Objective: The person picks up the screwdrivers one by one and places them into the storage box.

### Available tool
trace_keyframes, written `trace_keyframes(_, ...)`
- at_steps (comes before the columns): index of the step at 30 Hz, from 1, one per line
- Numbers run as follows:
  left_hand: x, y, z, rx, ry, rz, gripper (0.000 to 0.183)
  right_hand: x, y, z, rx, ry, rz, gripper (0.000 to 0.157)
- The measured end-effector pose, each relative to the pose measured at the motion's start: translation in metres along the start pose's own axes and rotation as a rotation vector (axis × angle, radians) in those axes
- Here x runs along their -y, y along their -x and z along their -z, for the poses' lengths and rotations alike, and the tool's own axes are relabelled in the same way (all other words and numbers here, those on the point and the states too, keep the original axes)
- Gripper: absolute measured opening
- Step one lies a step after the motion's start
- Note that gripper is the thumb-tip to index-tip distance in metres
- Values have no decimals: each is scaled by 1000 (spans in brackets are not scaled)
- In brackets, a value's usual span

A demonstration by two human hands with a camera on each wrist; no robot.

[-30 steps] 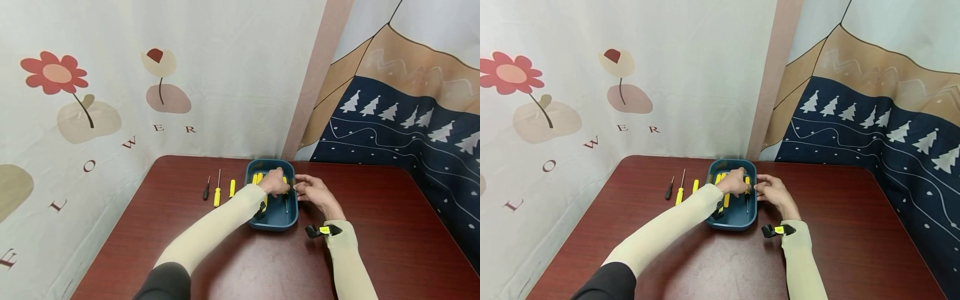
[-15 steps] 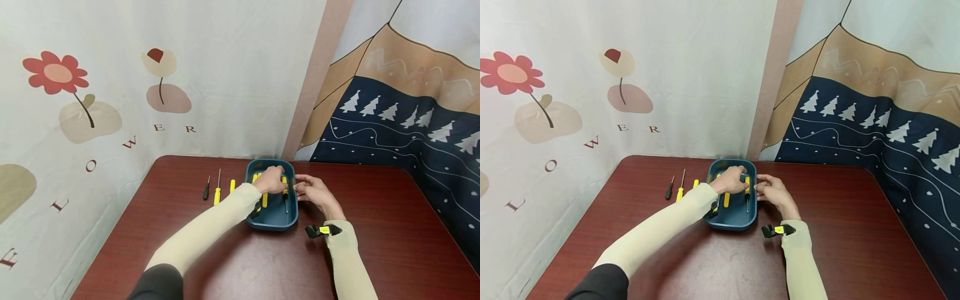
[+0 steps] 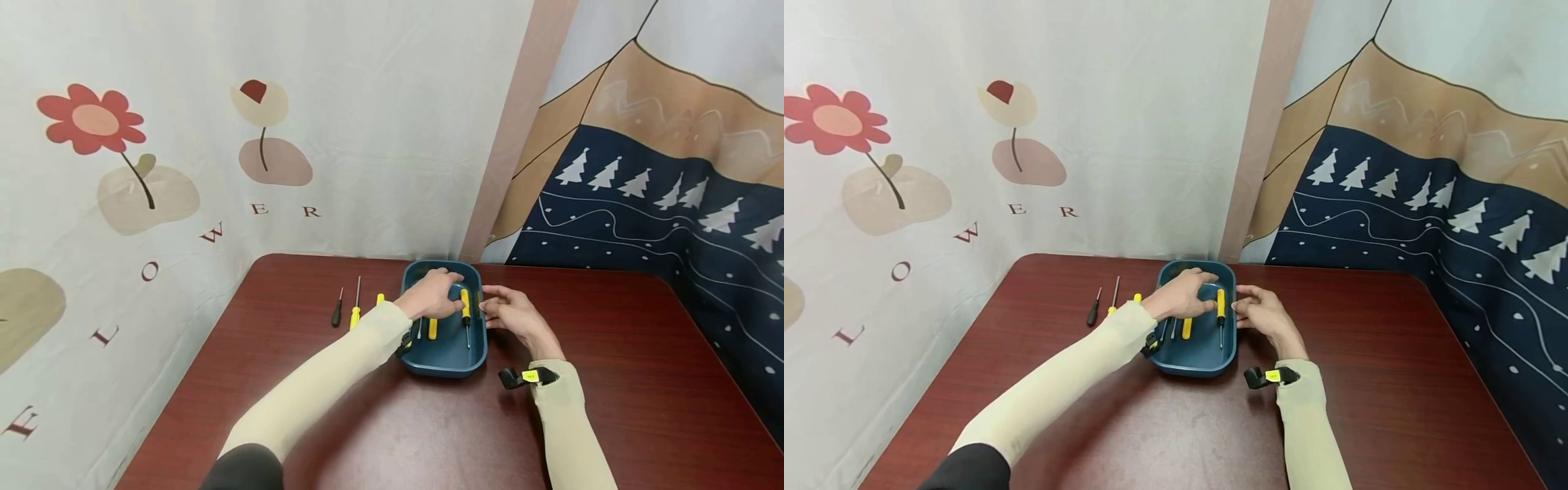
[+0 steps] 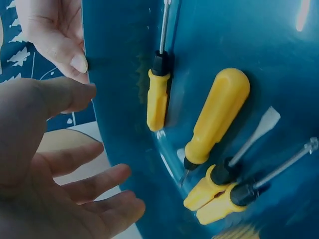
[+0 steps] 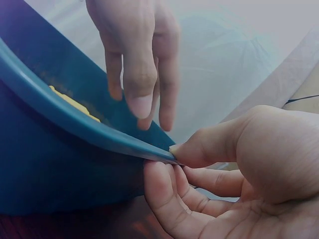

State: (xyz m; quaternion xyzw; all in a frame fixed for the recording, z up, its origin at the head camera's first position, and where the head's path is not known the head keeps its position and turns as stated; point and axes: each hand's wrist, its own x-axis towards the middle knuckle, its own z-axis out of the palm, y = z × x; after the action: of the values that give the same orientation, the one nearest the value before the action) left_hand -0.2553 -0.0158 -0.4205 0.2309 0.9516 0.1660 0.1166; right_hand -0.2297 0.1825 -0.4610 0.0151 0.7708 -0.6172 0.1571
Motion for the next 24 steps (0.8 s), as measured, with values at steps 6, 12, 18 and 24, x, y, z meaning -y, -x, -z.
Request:
trace_keyframes(6, 3, 7, 2, -48, -88, -28, 66, -1, -1, -1, -1, -7, -10, 48)
trace_keyframes(12, 7, 16, 10, -109, -136, -35, 71, 0, 0, 0, 4, 3, 2, 47)
trace_keyframes(18, 14, 23, 14, -159, -156, -32, 74, 0, 1, 0, 0, 7, 5, 48)
trace_keyframes(24, 25, 28, 15, -226, -113, 21, 76, -1, 1, -1, -1, 7, 9, 48)
